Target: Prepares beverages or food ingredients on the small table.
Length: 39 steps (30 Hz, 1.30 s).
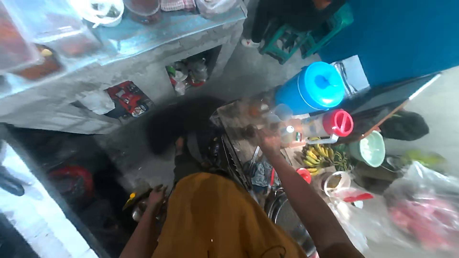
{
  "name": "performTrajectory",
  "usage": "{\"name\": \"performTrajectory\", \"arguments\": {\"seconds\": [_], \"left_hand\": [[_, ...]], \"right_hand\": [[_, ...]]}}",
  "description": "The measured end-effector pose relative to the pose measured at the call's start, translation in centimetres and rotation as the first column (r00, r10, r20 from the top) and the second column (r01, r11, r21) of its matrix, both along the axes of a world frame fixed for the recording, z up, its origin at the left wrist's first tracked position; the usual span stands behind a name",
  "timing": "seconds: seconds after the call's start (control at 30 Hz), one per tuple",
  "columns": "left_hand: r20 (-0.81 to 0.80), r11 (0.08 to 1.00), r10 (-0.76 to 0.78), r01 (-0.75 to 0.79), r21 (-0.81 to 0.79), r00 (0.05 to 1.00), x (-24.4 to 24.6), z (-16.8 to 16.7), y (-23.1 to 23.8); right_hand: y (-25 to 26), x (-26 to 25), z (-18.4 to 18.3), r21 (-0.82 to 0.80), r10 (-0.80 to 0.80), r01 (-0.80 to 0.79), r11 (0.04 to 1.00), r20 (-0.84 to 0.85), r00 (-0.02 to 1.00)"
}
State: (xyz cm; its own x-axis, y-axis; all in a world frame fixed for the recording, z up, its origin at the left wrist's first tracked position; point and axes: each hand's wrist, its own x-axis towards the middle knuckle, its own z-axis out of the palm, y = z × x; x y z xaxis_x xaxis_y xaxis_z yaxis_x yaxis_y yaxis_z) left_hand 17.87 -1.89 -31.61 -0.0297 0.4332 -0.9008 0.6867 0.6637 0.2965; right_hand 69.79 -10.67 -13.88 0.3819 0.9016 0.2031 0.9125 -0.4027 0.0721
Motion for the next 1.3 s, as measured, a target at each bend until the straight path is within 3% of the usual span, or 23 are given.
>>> {"name": "performTrajectory", "arguments": {"seconds": [0.17, 0.3, 0.53, 0.77, 1.03, 1.17, 1.3], "left_hand": [[-0.01, 1.0, -0.011, 0.011, 0.001, 1.0, -0.1, -0.1, 0.2], [-0.005, 1.0, 0.023, -0.023, 0.0, 1.0, -0.1, -0.1, 0.5], [0.026, 1.0, 0.001, -0.001, 0.016, 1.0, 0.6, 0.6, 1.3], [0.046, 1.0, 0.021, -0.021, 0.013, 0.999, 1.2, 0.3, 1.7], [0.043, 0.999, 0.041, -0.041, 0.012, 0.998, 1.2, 0.7, 1.5], [0.03, 0.999, 0.042, -0.042, 0.016, 0.999, 1.1, 1.3, 1.4], [0.025, 0.999, 0.033, -0.033, 0.001, 0.999, 1.3, 1.6, 1.4]], "right_hand": [[0.6, -1.3, 1.0, -0.147, -0.176, 0.148, 0.978, -0.202, 0.964], [0.4, -1.6, 1.8, -0.135, -0.179, 0.148, 0.98, -0.253, 0.951], [0.0, -2.1, 3.9, -0.124, -0.122, 0.096, 0.988, -0.223, 0.967], [-0.3, -2.2, 1.0, -0.061, 0.066, -0.072, 0.996, -0.088, 0.994], [0.8, -1.6, 0.4, 0.036, -0.009, 0.008, 0.999, 0.034, 0.999], [1.2, -1.5, 1.2, -0.067, -0.077, 0.068, 0.995, -0.15, 0.986], [1.4, -0.6, 2.8, -0.213, -0.038, -0.034, 0.976, -0.327, 0.944]]}}
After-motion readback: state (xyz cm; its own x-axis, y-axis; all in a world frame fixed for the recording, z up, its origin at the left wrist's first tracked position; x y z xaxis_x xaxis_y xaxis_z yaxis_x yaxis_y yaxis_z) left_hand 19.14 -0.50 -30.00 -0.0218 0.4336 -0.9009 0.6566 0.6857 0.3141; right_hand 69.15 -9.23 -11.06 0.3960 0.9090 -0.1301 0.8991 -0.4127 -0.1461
